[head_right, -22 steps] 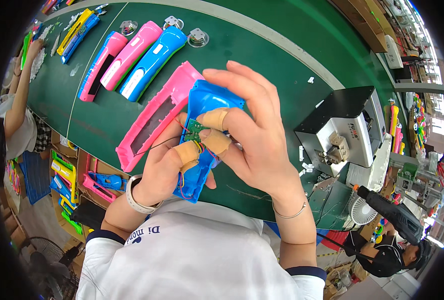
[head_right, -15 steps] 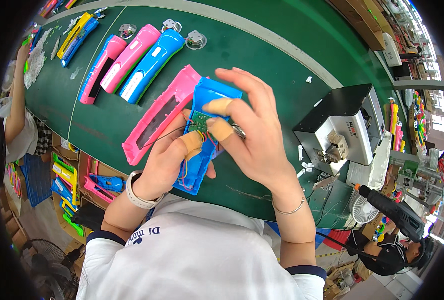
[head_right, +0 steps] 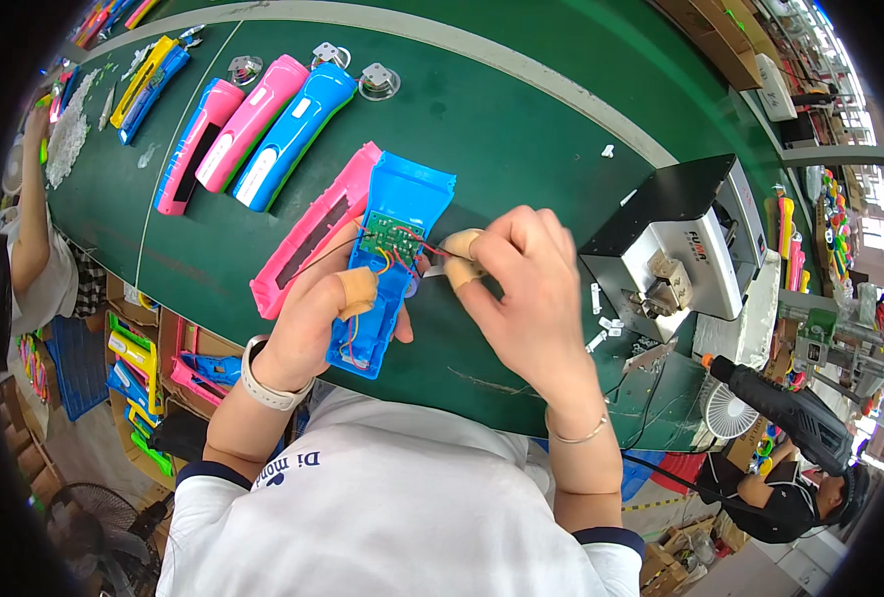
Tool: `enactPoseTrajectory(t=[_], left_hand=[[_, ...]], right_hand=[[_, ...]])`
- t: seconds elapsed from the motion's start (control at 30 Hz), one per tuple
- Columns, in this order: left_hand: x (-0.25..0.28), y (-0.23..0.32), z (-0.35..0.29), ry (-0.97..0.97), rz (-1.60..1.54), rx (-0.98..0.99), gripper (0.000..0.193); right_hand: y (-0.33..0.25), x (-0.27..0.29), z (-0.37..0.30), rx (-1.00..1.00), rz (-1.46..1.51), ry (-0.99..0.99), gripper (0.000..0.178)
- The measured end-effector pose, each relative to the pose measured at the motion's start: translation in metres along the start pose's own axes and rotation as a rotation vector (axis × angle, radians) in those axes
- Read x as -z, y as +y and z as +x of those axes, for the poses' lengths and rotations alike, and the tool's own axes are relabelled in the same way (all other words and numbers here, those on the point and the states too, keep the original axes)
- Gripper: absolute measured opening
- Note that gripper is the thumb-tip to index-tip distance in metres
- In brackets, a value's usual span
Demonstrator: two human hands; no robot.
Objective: The person assembles plastic flashlights by placing internal electronic components and batteries into flashlight casings by hand, snapping the casing halves together, fastening them with an electric screwdriver, and placing the assembled flashlights onto the conveyor.
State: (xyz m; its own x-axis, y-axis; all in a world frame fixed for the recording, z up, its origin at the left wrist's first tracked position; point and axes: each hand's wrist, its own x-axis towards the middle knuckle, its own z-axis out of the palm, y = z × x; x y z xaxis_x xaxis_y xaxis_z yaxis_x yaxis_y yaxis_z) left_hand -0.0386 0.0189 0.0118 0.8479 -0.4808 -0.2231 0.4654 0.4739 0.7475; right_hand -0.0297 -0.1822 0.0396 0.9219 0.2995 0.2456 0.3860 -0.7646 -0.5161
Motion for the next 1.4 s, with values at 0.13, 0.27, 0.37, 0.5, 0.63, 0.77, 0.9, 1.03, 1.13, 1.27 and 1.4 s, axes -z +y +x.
enactPoseTrajectory(t=[0.13, 0.27, 0.37, 0.5, 0.63, 0.77, 0.9, 1.03, 1.13, 1.27, 1.4], left_hand=[[0.008, 0.003, -0.003, -0.086, 0.057, 0.098, 0.060], [0.010, -0.005, -0.005, -0.178, -0.082, 0.158, 0.066], [0.012, -0.006, -0.002, -0.143, -0.152, 0.153, 0.072], [0.014, -0.003, -0.004, -0.120, -0.092, 0.159, 0.078], [0.009, 0.004, -0.003, -0.121, 0.000, 0.185, 0.081], [0.008, 0.006, -0.005, -0.081, 0.059, 0.181, 0.083], [0.007, 0.007, -0.006, -0.091, 0.160, 0.199, 0.082], [0.010, 0.005, -0.006, -0.148, 0.204, 0.181, 0.076], [0.009, 0.010, -0.004, -0.205, 0.194, 0.153, 0.075], [0.008, 0.016, -0.005, -0.192, 0.168, 0.146, 0.068], [0.007, 0.006, -0.006, -0.152, 0.202, 0.063, 0.066]], right_hand=[[-0.009, 0.028, 0.021, 0.366, -0.533, 0.190, 0.016], [0.012, 0.020, 0.055, 0.432, -0.445, 0.129, 0.021], [0.004, 0.023, 0.056, 0.367, -0.193, -0.036, 0.029], [-0.022, 0.013, 0.050, 0.459, 0.120, -0.367, 0.026], [-0.019, 0.007, 0.058, 0.515, 0.095, -0.464, 0.023], [-0.018, 0.005, 0.063, 0.555, 0.029, -0.433, 0.021], [-0.020, 0.011, 0.068, 0.602, 0.069, -0.512, 0.018], [-0.016, 0.018, 0.075, 0.586, 0.153, -0.606, 0.017], [-0.010, 0.013, 0.076, 0.529, 0.207, -0.622, 0.018], [-0.015, 0.007, 0.067, 0.414, 0.247, -0.527, 0.019], [-0.024, 0.000, 0.052, 0.395, 0.175, -0.390, 0.019]])
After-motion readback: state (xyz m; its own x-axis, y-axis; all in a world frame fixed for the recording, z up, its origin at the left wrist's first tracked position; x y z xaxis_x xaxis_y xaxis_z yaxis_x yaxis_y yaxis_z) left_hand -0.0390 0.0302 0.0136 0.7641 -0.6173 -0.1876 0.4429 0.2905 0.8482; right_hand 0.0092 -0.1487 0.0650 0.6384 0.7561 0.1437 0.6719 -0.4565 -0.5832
